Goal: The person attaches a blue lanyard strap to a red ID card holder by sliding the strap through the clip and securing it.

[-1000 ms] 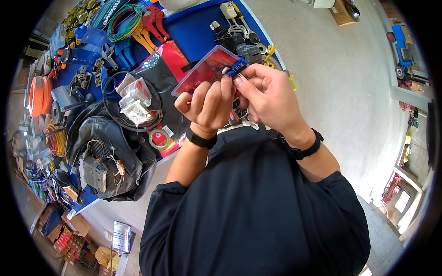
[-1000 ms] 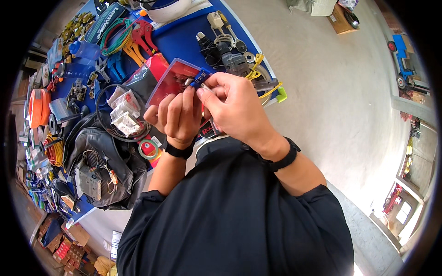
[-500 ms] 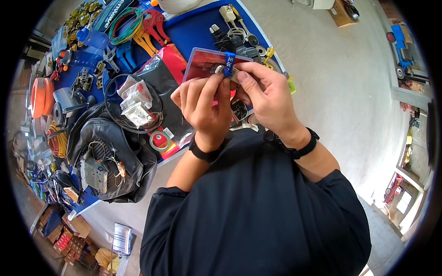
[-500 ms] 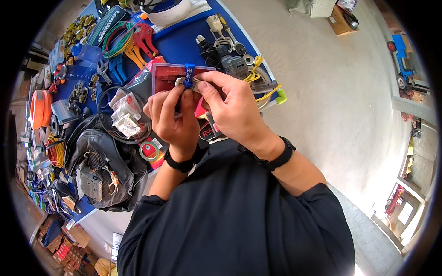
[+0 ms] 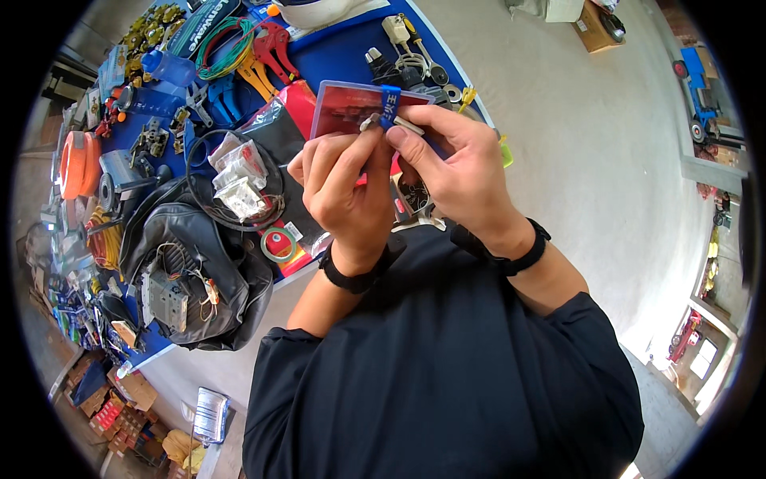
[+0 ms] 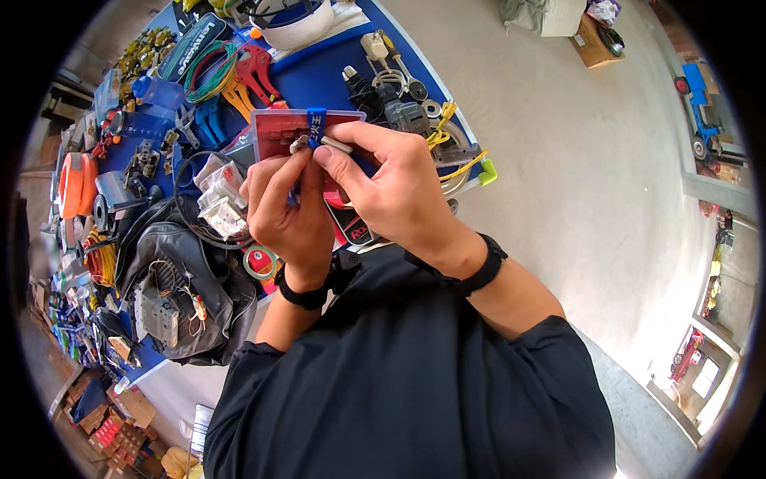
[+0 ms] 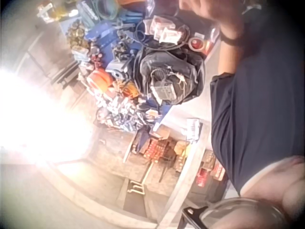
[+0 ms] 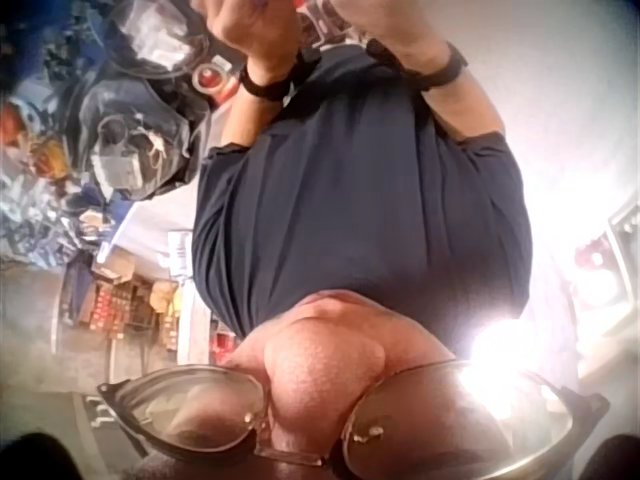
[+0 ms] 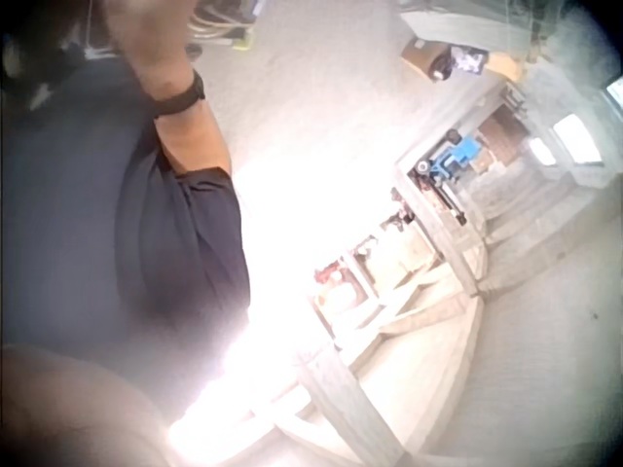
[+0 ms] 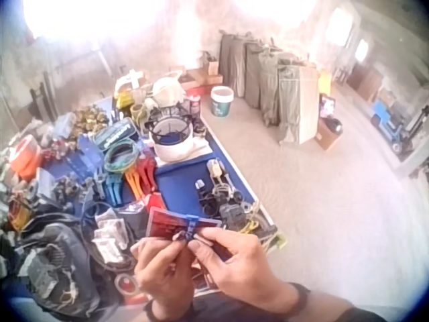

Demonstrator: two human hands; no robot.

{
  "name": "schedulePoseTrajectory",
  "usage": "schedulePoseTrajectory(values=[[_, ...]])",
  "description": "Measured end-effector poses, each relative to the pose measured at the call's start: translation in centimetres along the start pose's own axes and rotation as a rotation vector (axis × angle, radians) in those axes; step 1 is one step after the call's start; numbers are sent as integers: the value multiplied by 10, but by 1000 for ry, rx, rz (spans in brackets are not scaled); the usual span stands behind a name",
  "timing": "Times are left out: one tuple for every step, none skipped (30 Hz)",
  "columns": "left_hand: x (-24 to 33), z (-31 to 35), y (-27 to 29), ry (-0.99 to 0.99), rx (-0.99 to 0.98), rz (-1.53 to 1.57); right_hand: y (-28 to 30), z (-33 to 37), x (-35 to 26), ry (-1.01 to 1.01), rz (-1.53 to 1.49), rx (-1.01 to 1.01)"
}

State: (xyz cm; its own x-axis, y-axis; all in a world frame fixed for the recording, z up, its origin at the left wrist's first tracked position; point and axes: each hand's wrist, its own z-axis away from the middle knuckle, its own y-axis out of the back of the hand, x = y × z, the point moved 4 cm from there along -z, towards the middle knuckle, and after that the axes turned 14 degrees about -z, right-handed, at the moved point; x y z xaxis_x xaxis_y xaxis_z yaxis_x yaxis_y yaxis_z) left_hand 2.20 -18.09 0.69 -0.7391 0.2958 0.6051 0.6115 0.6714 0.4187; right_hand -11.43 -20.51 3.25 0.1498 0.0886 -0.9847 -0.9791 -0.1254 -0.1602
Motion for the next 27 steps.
schedulePoseTrajectory(values=[[2, -1, 1, -15, 10, -4, 0, 1, -1, 29, -4, 13], [4, -2, 2, -47, 20, -39, 1, 1, -1, 58, -10, 27], [6, -3, 3, -80, 30, -75, 1, 2, -1, 87, -16, 40], [9, -3, 4, -112, 40, -111, 1, 3, 1, 67, -86, 37], [12, -4, 6, -129, 43, -130, 2, 2, 2, 48, -155, 32], [17, -3, 8, -147, 47, -149, 3, 3, 3, 29, -224, 28], [21, -2, 10, -164, 51, -168, 4, 4, 2, 19, -229, 30], [22, 0, 12, -133, 67, -159, 5, 6, 1, 7, -236, 33], [24, 2, 15, -102, 82, -149, 6, 8, 0, -5, -243, 36], [26, 5, 17, -71, 98, -140, 5, 9, -3, 2, -260, 24], [29, 4, 19, -48, 89, -158, 4, 11, -4, 9, -278, 12], [34, 2, 21, -26, 80, -177, 3, 12, -7, 17, -295, -1], [37, 2, 23, -3, 71, -195, 3, 13, -9, 3, -316, -30], [40, 2, 25, -32, 64, -207, 3, 15, -11, -11, -338, -57], [42, 2, 28, -60, 56, -219, 2, 16, -14, -25, -360, -84], [44, 2, 31, -89, 49, -231, 3, 17, -15, -45, -384, -105], [49, 2, 34, -113, 21, -240, 4, 19, -16, -67, -407, -126], [56, 0, 38, -136, -8, -248, 5, 20, -18, -89, -430, -146], [61, -1, 40, -160, -37, -257, 5, 22, -22, -87, -387, -154], [61, -1, 43, -165, -38, -230, 4, 24, -28, -84, -345, -164], [61, -1, 46, -198, -37, -237, 3, 26, -32, -82, -303, -175], [62, -2, 49, -231, -36, -244, 3, 28, -36, -64, -278, -198], [63, -3, 52, -261, -34, -248, 2, 30, -40, -48, -248, -220], [67, -6, 57, -357, -33, -308, 2, 32, -44, -32, -219, -242], [68, -6, 60, -389, -24, -337, 2, 34, -46, -110, -253, -281], [70, -5, 64, -421, -15, -365, 3, 37, -48, -189, -285, -319], [73, -4, 66, -453, -6, -393, 4, 38, -51, -220, -303, -355]])
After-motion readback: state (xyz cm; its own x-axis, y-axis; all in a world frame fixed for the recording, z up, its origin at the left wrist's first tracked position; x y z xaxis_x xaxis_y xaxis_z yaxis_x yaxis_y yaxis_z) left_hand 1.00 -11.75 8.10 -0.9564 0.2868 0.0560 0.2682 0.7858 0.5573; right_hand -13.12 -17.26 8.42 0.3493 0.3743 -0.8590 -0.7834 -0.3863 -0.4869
